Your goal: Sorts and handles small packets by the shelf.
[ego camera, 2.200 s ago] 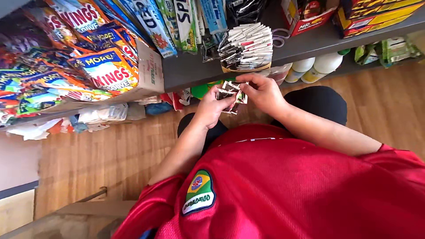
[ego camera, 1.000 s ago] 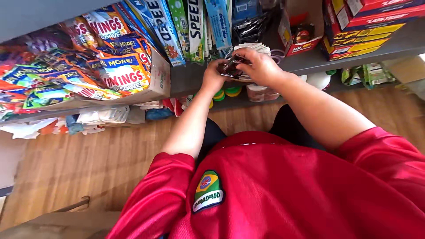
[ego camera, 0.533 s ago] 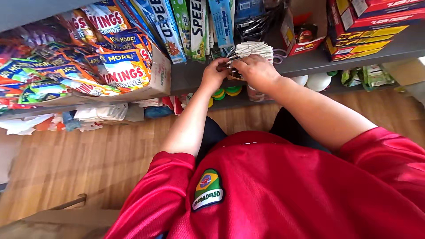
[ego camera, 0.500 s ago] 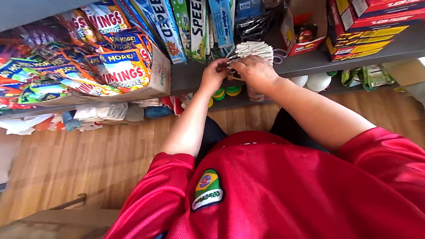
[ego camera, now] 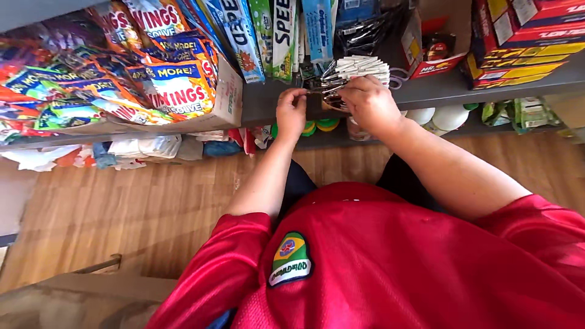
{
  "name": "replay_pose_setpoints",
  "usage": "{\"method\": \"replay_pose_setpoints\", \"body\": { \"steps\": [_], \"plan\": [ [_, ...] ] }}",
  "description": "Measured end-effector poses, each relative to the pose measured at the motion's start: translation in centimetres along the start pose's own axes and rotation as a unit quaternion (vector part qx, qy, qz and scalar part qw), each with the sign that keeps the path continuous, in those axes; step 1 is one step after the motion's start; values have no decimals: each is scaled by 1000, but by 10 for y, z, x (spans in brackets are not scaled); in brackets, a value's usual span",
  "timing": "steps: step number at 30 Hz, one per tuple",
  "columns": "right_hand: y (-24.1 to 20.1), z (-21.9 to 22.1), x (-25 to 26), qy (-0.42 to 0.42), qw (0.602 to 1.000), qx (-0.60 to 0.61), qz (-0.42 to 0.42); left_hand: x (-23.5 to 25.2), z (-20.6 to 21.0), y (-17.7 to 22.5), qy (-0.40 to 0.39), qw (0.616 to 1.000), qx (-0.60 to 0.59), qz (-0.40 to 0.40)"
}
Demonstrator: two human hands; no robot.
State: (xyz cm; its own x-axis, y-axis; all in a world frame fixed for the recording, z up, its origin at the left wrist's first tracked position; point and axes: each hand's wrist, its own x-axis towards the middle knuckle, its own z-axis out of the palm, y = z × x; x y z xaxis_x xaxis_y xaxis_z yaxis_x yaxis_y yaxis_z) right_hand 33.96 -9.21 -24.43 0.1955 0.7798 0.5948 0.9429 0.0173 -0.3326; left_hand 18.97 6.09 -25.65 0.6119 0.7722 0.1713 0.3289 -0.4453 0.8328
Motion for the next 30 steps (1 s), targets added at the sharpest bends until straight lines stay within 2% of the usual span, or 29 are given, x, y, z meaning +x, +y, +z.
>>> {"method": "replay_pose_setpoints", "body": {
  "steps": [3,6,9,13,18,23,30],
  "plan": [
    [0,3,3,-57,998,-15,17,24,-7,-3,4,991,112,-74],
    [0,5,5,-65,997,-17,25,47,-5,-3,-16,980,160,-121],
    [2,10,-5,-13,1000,10,26,64,5,10,-50,964,213,-150],
    [0,14,-45,119,991,51,-26,74,21,43,-81,930,271,-236],
    [-4,22,-94,117,984,112,-77,87,41,60,-121,873,379,-283],
    [3,33,-99,103,980,138,-96,102,48,68,-240,810,479,-239],
    [10,46,-100,79,983,142,-89,103,44,78,-296,781,516,-190]
  ]
}}
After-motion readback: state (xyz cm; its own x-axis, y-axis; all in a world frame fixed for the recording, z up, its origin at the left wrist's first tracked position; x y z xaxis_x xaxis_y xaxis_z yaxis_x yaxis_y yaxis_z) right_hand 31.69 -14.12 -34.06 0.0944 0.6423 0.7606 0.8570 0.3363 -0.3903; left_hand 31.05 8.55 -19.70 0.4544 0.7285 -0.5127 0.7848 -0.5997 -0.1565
